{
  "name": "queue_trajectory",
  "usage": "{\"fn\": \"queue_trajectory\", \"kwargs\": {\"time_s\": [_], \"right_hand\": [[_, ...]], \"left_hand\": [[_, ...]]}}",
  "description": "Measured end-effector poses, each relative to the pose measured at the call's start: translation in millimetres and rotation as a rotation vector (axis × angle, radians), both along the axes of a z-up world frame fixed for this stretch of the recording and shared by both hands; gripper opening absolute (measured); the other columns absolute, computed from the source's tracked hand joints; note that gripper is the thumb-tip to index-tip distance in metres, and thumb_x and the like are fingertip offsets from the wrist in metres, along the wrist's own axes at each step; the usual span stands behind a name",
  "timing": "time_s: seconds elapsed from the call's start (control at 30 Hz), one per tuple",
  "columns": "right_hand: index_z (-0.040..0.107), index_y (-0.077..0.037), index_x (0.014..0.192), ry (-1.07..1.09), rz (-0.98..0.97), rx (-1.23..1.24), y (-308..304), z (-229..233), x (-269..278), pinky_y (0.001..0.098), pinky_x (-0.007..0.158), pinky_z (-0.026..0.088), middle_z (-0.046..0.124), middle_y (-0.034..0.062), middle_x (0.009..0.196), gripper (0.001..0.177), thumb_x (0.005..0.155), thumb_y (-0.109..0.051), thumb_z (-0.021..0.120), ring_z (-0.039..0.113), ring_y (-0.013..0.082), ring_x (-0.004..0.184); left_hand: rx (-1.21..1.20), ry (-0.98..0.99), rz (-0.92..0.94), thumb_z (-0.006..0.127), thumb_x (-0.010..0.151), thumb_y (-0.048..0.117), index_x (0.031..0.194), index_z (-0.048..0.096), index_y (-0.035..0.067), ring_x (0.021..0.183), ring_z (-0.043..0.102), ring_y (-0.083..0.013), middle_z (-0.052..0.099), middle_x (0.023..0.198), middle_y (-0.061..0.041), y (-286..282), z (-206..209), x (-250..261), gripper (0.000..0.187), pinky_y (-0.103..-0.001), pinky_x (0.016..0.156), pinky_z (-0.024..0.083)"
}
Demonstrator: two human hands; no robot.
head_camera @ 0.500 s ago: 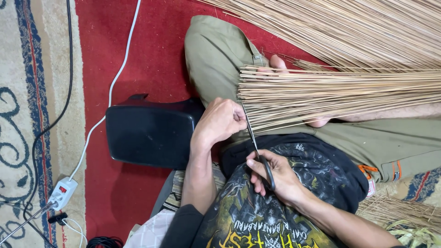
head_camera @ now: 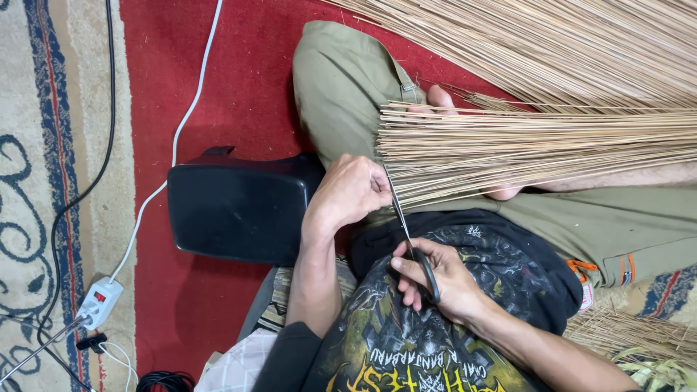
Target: Trimming the ends of a bundle of thin wooden sticks using scissors while sitting on the floor.
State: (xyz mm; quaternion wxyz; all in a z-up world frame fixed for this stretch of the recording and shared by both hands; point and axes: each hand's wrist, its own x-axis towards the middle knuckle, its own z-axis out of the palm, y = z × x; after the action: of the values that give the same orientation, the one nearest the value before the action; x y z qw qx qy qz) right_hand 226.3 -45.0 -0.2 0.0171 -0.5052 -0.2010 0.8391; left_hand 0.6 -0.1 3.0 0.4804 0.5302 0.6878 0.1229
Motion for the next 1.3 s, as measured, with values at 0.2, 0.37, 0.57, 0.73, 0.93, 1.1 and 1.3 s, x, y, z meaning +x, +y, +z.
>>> {"fn": "queue_trajectory", "kwargs": {"time_s": [0.2, 0.37, 0.57, 0.73, 0.93, 1.1, 1.3], "right_hand": [[0.067, 0.002, 0.1, -0.037, 0.04, -0.026, 11, 7, -7, 0.0316, 0.031, 0.049, 0.066, 0.0207, 0.056, 0.017, 0.091, -0.01, 0.076, 0.062, 0.0246, 0.037], [0.066, 0.01, 0.096, -0.028, -0.092, 0.099, 4, -6, -11, 0.0386, 0.027, 0.054, 0.064, 0.0278, 0.052, 0.024, 0.086, -0.01, 0.076, 0.065, 0.0313, 0.035], [0.067, 0.012, 0.098, -0.03, -0.09, 0.139, -1, -11, -12, 0.0334, 0.023, 0.049, 0.064, 0.0258, 0.05, 0.024, 0.084, -0.005, 0.078, 0.062, 0.0278, 0.031], [0.067, 0.012, 0.1, -0.026, -0.116, 0.141, -3, -10, -12, 0.0315, 0.022, 0.047, 0.064, 0.0258, 0.049, 0.024, 0.082, -0.001, 0.078, 0.062, 0.0264, 0.031], [0.068, 0.013, 0.097, -0.024, -0.105, 0.148, -4, -9, -10, 0.0307, 0.022, 0.047, 0.064, 0.025, 0.049, 0.021, 0.082, 0.002, 0.077, 0.062, 0.0259, 0.031], [0.068, 0.013, 0.095, -0.021, -0.107, 0.136, -3, -7, -8, 0.031, 0.022, 0.048, 0.064, 0.0254, 0.049, 0.021, 0.081, 0.002, 0.079, 0.062, 0.0262, 0.031], [0.067, 0.01, 0.096, -0.03, -0.092, 0.108, 10, -14, -13, 0.0336, 0.025, 0.051, 0.063, 0.0245, 0.05, 0.024, 0.085, -0.009, 0.078, 0.062, 0.0264, 0.032]], "left_hand": [[0.011, -0.029, -0.043, 0.068, 0.075, 0.01, 0.075, 0.08, 0.01, 0.069, 0.077, -0.0156, 0.08, 0.073, -0.005, 1, -3, -2, 0.012, -0.034, 0.072, 0.057], [-0.056, -0.226, -0.002, 0.077, 0.076, 0.019, 0.071, 0.077, 0.012, 0.062, 0.072, -0.0208, 0.074, 0.06, -0.004, 2, -9, -9, 0.008, -0.034, 0.068, 0.055], [-0.039, -0.206, 0.024, 0.076, 0.075, 0.016, 0.071, 0.077, 0.011, 0.06, 0.071, -0.021, 0.073, 0.059, -0.005, 2, -14, -9, 0.007, -0.033, 0.066, 0.055], [-0.037, -0.204, 0.038, 0.076, 0.075, 0.015, 0.073, 0.077, 0.009, 0.059, 0.071, -0.022, 0.073, 0.059, -0.006, 5, -12, -12, 0.006, -0.035, 0.067, 0.055], [-0.036, -0.205, 0.046, 0.075, 0.075, 0.013, 0.072, 0.077, 0.008, 0.058, 0.07, -0.0217, 0.072, 0.058, -0.006, 3, -14, -8, 0.006, -0.033, 0.064, 0.054], [0.009, -0.213, 0.028, 0.075, 0.075, 0.013, 0.071, 0.076, 0.009, 0.06, 0.071, -0.0231, 0.073, 0.06, -0.007, 2, -14, -9, 0.006, -0.035, 0.064, 0.055], [0.058, -0.237, -0.002, 0.071, 0.078, 0.011, 0.066, 0.073, 0.008, 0.057, 0.069, -0.0236, 0.073, 0.06, -0.007, 2, -5, -8, 0.013, -0.036, 0.061, 0.053]]}}
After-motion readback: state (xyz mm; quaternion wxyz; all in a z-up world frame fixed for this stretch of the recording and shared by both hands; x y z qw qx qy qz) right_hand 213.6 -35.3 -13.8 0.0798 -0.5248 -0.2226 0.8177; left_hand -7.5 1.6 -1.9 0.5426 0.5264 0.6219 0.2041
